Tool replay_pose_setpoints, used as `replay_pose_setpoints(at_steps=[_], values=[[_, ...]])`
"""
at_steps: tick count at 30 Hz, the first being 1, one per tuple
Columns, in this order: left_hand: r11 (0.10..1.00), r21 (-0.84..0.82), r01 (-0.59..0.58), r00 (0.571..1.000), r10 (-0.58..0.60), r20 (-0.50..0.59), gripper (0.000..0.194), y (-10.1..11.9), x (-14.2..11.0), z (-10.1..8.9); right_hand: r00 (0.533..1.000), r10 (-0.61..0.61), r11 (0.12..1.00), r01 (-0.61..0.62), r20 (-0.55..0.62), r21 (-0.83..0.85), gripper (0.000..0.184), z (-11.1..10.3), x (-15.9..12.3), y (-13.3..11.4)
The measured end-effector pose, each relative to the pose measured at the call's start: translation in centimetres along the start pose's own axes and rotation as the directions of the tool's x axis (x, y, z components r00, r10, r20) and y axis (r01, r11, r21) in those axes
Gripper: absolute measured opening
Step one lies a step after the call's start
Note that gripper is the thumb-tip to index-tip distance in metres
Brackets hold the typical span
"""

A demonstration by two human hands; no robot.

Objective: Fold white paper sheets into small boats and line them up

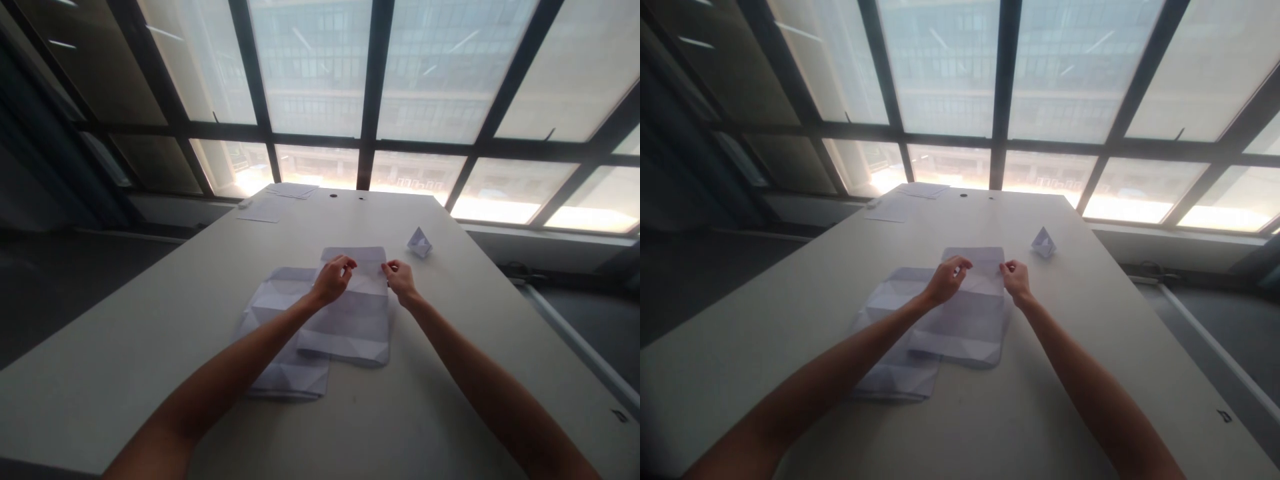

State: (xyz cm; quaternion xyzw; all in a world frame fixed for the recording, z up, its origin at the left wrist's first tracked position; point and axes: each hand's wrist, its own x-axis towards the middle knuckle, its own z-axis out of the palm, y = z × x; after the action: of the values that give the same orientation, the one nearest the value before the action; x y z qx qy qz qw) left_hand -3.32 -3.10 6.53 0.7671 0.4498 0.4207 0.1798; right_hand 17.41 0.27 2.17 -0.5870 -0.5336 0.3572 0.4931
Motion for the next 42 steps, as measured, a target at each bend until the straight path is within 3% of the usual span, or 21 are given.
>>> replay_pose_setpoints(at_steps=[3,6,11,13,15,18,21,25,31,38,42], values=[[0.996,-0.009,-0.085,0.989,0.085,0.118,0.024,0.3,0.3,3.1,0.998,0.027,0.995,-0.031,-0.051,-0.097,0.047,-4.0,0.8,2.4],[0.990,-0.024,-0.138,0.956,0.139,0.259,0.042,0.2,-0.4,5.5,0.995,0.023,0.989,-0.037,-0.095,-0.141,0.044,-7.2,1.0,4.5],[0.986,0.060,-0.153,0.887,0.111,0.447,0.069,-0.9,-2.5,6.8,0.987,0.003,0.954,-0.051,-0.159,-0.295,0.025,-10.3,0.5,5.9],[0.986,0.077,-0.145,0.881,0.093,0.463,0.071,-1.2,-2.9,6.5,0.972,-0.096,0.902,-0.006,-0.216,-0.431,0.024,-10.4,-0.4,5.5],[0.989,0.079,-0.125,0.889,0.077,0.451,0.071,-1.3,-3.1,6.1,0.933,-0.289,0.817,0.124,-0.213,-0.563,0.034,-10.1,-1.6,4.7],[0.990,0.094,-0.105,0.908,0.057,0.415,0.072,-1.6,-3.1,5.6,0.888,-0.455,0.680,0.399,0.072,-0.615,0.034,-9.2,-3.8,3.8],[0.985,0.127,-0.117,0.922,0.060,0.381,0.074,-2.2,-3.0,5.3,0.833,-0.414,0.611,0.554,0.368,-0.565,0.040,-8.6,-5.3,3.7],[0.970,0.185,-0.156,0.924,0.077,0.374,0.078,-3.0,-2.7,5.0,0.789,-0.327,0.597,0.600,0.521,-0.533,0.060,-8.9,-5.6,4.1],[0.948,0.261,-0.181,0.933,0.082,0.351,0.070,-3.7,-2.4,5.0,0.807,-0.323,0.622,0.574,0.494,-0.532,0.056,-9.5,-5.0,4.5],[0.956,0.230,-0.185,0.939,0.103,0.328,0.022,-3.5,-2.0,4.7,0.852,-0.355,0.683,0.518,0.385,-0.516,0.021,-9.1,-4.6,5.1],[0.975,0.126,-0.182,0.947,0.140,0.288,0.021,-3.4,-1.9,4.7,0.869,-0.393,0.751,0.491,0.300,-0.441,0.017,-9.1,-4.7,5.0]])
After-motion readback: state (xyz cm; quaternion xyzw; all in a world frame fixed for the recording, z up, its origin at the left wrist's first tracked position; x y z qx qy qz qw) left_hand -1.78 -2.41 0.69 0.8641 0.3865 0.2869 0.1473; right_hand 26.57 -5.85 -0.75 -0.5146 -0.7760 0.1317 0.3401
